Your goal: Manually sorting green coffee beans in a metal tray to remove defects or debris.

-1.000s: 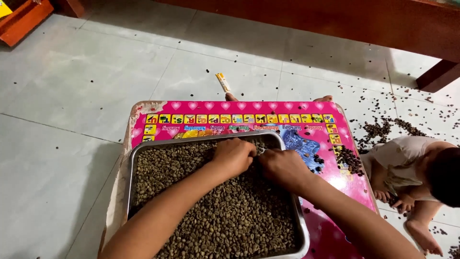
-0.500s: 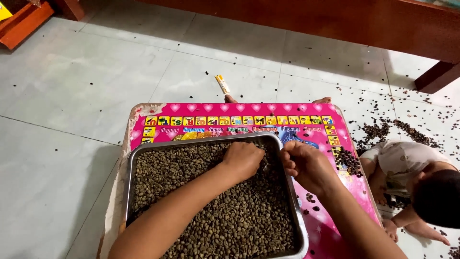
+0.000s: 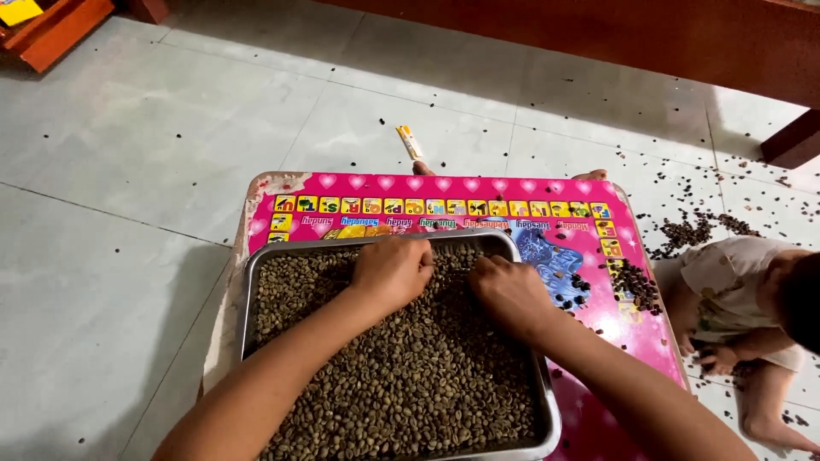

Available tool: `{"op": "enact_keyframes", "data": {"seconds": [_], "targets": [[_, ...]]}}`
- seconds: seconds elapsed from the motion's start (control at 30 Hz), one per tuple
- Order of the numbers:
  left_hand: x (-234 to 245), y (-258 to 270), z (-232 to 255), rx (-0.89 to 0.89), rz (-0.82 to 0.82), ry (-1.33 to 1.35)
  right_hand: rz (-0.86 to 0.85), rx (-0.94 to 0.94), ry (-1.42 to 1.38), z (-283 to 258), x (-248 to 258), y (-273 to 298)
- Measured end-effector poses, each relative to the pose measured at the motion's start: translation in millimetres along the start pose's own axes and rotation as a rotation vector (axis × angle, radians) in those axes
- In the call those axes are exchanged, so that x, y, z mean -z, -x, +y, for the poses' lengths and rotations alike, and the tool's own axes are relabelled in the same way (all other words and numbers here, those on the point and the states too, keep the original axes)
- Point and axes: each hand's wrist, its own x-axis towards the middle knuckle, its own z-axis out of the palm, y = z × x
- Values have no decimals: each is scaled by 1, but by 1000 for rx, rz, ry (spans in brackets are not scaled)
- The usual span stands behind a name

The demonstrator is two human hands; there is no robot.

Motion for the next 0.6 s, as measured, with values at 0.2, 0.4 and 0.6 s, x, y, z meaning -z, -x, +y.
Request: {"op": "enact_keyframes", "data": {"seconds": [0.2,0.4,0.6], "targets": [[25,18,11,17,-18,80,13,-159,44,-10,-4,-1],[19,25,12,-136,-107,-80,-38,-128,-13,-6,-8,4],[-9,23,-2,-351,-13,-270,0,-177,-108,-1,-23,12]]}}
